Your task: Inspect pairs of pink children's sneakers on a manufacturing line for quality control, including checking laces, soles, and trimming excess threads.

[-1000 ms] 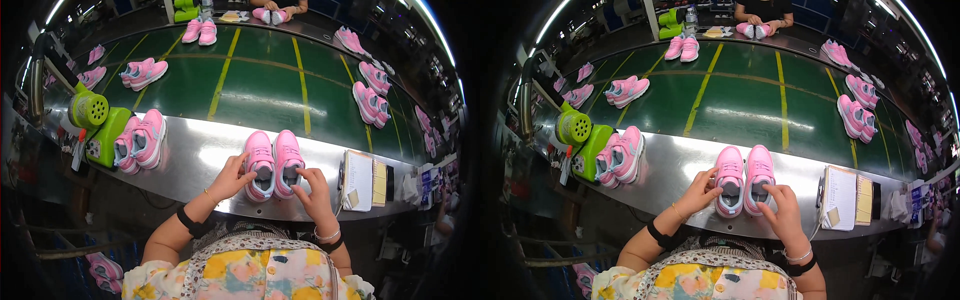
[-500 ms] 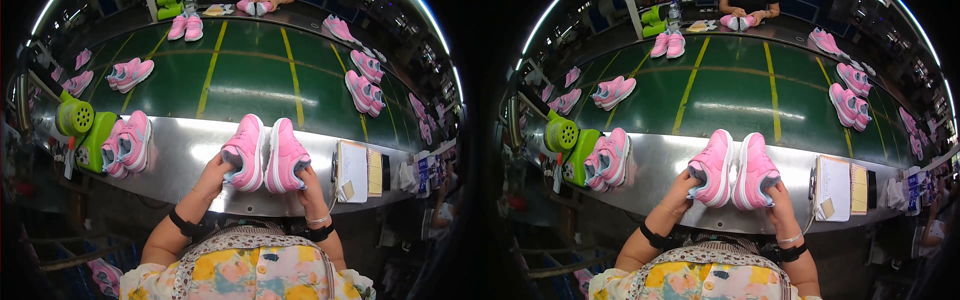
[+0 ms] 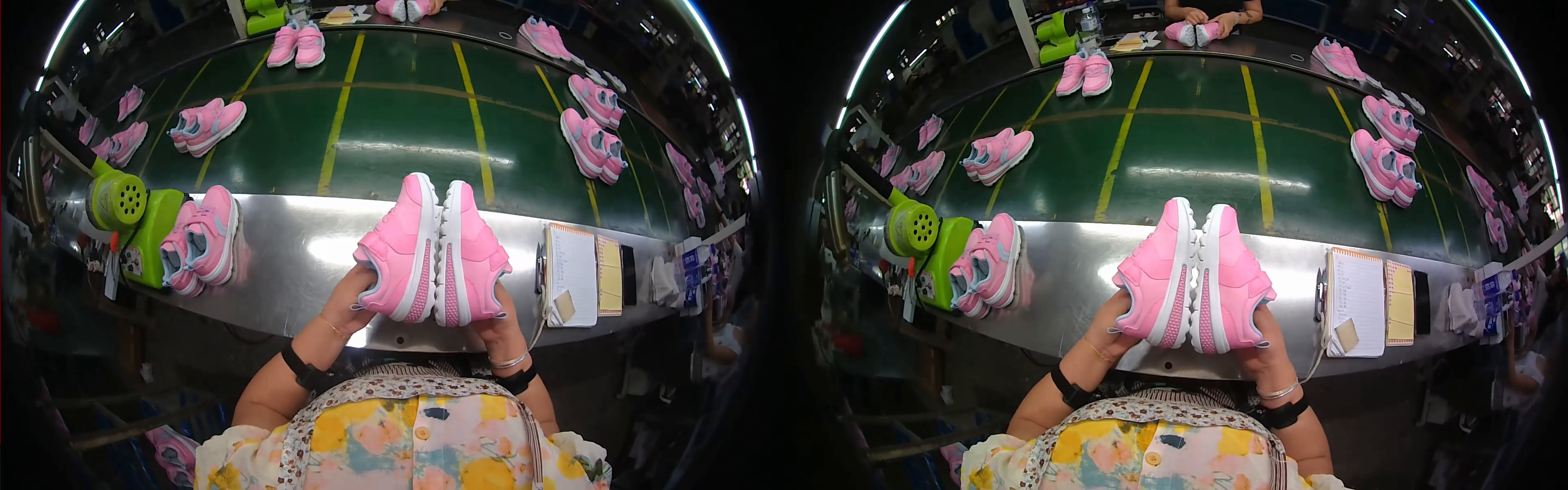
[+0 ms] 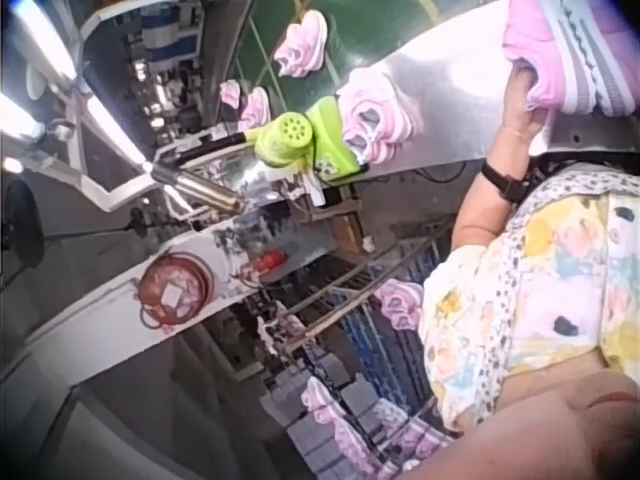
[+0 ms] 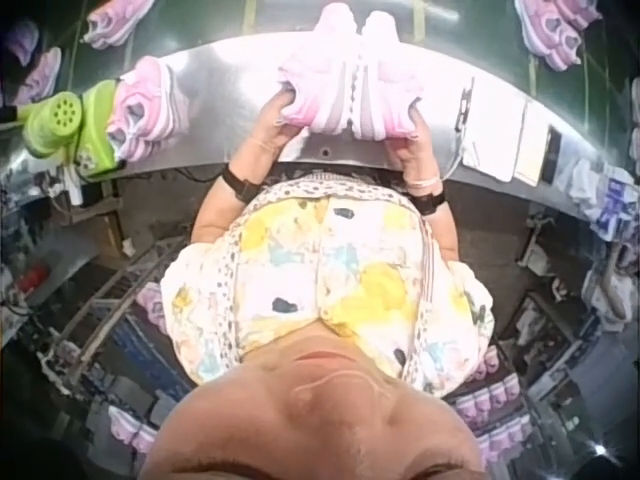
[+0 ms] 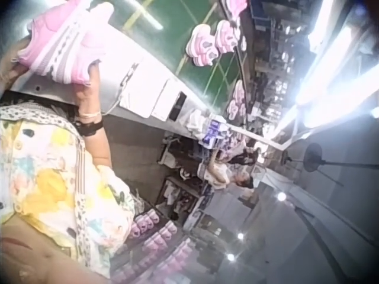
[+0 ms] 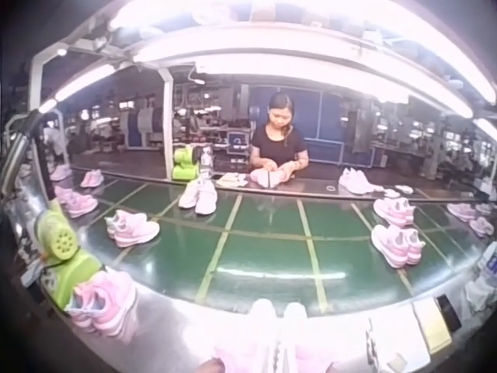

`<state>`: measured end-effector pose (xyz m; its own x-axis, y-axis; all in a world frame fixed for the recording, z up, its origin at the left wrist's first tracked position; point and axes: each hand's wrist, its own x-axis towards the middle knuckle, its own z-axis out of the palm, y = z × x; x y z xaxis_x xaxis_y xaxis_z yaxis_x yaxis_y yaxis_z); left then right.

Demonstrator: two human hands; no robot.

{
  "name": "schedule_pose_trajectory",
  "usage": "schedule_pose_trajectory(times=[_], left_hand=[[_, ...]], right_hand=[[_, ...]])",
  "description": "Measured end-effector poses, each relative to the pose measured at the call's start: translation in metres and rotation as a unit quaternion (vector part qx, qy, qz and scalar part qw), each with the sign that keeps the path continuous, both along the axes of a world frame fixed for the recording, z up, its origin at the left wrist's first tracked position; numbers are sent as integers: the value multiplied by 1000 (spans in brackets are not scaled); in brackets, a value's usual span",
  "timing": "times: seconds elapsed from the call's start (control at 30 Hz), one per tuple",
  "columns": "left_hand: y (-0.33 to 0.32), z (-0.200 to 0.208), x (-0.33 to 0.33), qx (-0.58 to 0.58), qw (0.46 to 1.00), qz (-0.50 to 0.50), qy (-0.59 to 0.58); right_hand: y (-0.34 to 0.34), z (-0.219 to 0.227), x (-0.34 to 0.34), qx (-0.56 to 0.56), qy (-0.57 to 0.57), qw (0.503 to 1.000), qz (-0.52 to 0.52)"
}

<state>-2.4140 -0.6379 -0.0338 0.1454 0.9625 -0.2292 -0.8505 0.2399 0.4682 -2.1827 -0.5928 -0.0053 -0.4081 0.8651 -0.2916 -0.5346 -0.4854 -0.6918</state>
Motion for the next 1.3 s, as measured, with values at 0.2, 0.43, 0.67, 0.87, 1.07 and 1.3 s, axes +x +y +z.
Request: schedule_pose_trajectory(times=[0.2, 0.43, 0.67, 0.87, 1.07, 1.3], left_hand=[[-1, 9, 0, 25, 999, -12, 28], [-1, 0, -5, 84, 996, -30, 25], [-1, 0, -14, 76, 996, -12, 49], [1, 5, -18, 63, 996, 5, 70], [2, -2, -20, 89, 983, 32, 158], [-1, -1, -13, 199, 948, 72, 238]], right_hand=[[-2, -2, 2, 1, 56, 998, 28], [-3, -3, -1, 19, 49, 998, 44], [-1, -15, 6, 19, 53, 998, 17], [-2, -11, 3, 21, 51, 998, 37], [-3, -7, -4, 39, 7, 999, 7], [-10, 0, -25, 204, -44, 978, -16]])
